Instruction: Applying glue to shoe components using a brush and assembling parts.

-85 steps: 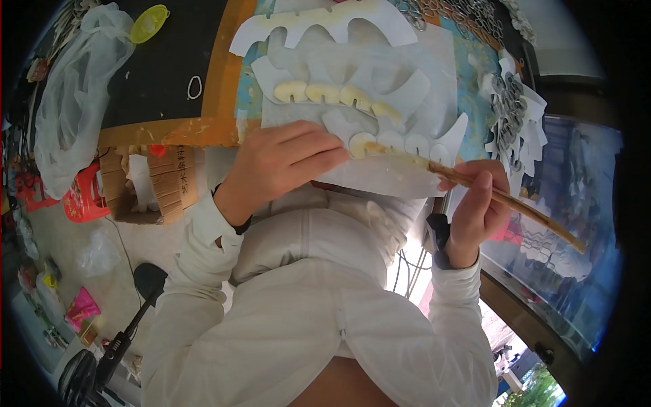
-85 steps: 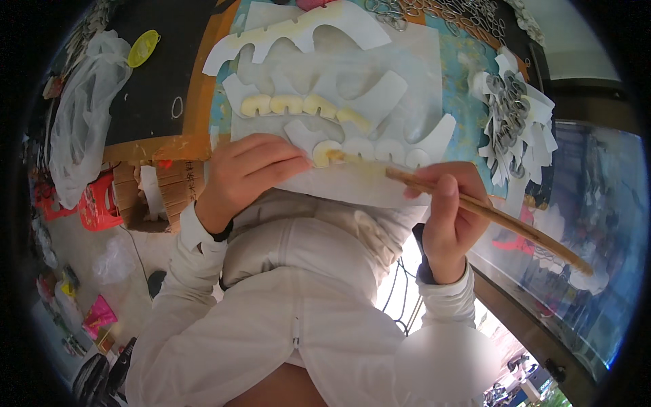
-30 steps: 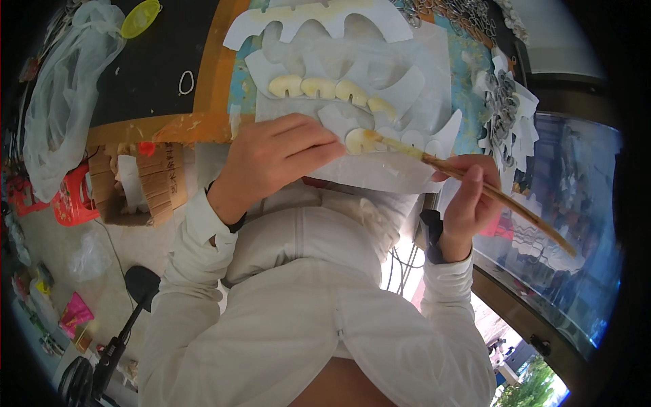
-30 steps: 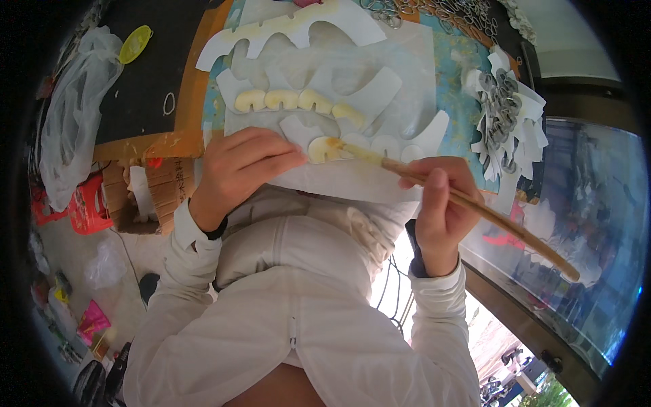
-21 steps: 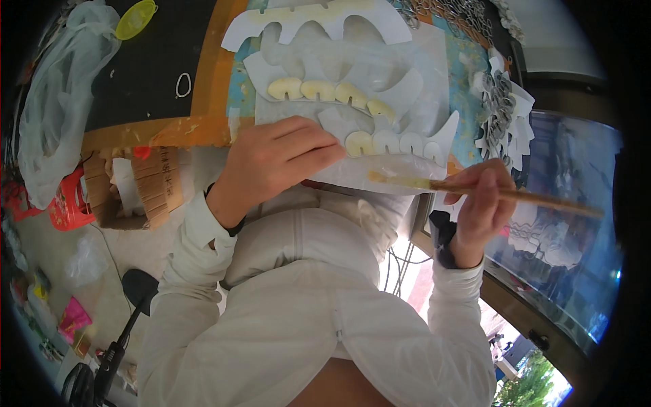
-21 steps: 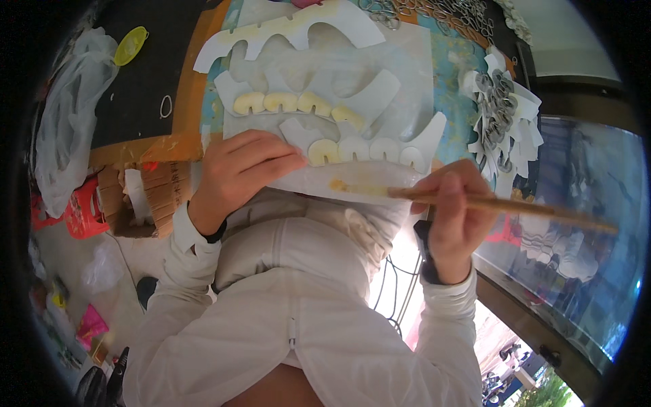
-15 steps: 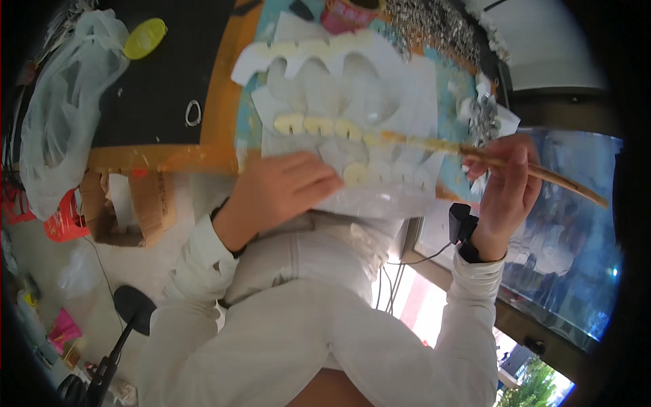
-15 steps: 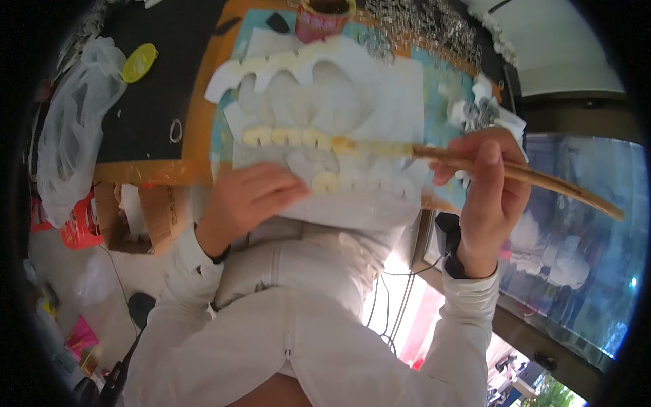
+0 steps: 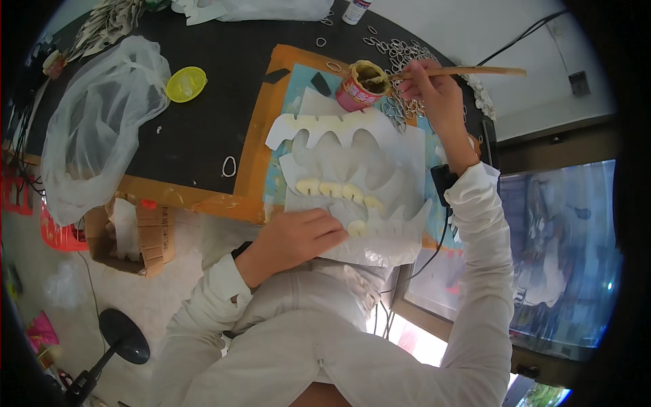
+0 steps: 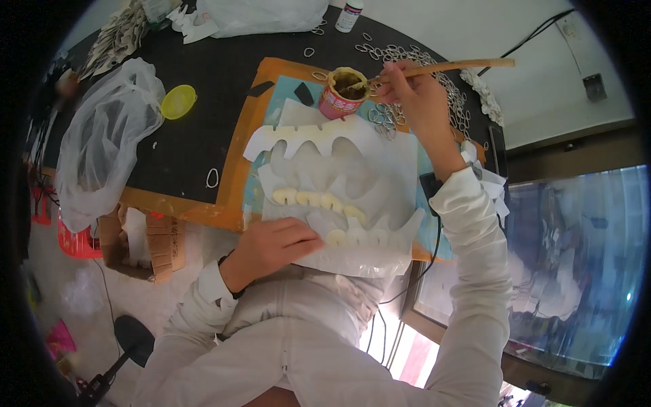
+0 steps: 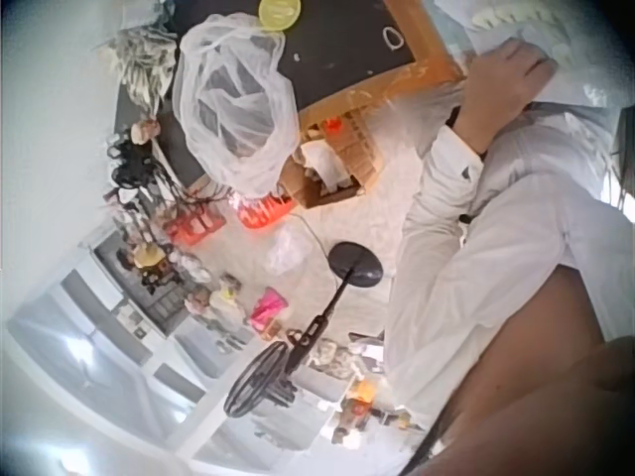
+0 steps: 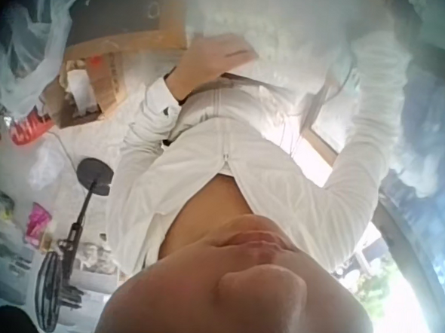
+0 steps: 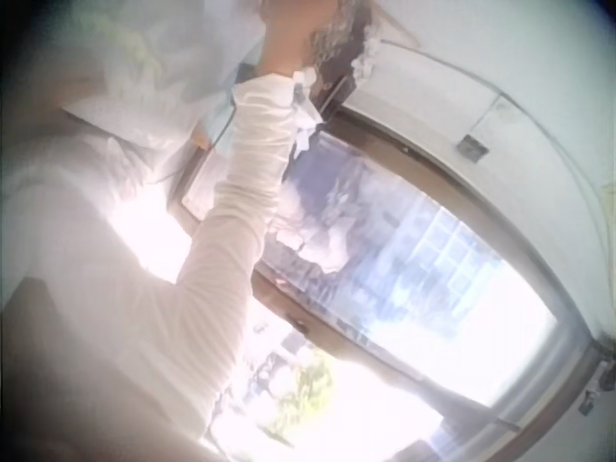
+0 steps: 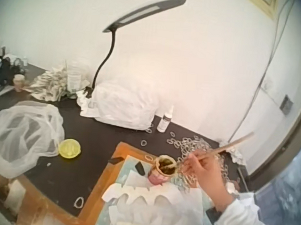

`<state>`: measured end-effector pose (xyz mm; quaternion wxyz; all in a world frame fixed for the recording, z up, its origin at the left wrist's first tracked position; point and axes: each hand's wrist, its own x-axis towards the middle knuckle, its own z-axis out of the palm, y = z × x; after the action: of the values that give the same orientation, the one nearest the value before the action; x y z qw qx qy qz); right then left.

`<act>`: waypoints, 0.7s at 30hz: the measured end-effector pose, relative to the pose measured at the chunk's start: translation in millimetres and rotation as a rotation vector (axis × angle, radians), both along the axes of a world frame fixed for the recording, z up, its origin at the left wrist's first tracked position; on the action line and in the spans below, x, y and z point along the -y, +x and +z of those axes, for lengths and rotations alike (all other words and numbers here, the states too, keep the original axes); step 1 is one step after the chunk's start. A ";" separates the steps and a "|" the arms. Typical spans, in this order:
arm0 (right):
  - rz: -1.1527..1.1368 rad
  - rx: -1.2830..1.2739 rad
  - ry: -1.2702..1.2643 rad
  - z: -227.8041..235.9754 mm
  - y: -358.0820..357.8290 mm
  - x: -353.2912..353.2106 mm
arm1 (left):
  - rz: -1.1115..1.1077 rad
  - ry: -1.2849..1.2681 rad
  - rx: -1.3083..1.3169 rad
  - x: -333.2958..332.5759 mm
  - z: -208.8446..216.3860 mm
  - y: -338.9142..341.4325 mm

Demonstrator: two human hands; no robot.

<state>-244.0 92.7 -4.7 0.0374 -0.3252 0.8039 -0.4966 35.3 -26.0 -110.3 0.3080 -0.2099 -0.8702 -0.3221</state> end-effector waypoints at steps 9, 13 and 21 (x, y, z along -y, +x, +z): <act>-0.200 0.283 -0.160 15.0 -16.0 -20.1 | 0.014 0.015 -0.002 -0.7 -0.4 -3.2; -0.239 0.380 -0.294 5.0 -28.5 -39.1 | 0.000 0.001 0.024 -0.6 0.4 -0.7; -0.220 0.207 -0.237 3.2 -0.6 -66.2 | 0.026 -0.001 0.020 -5.5 -1.4 1.6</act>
<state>-244.6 158.8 -1.4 0.0270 -0.1849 0.7624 -0.6196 36.8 -20.5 -111.6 0.3032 -0.1954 -0.8760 -0.3200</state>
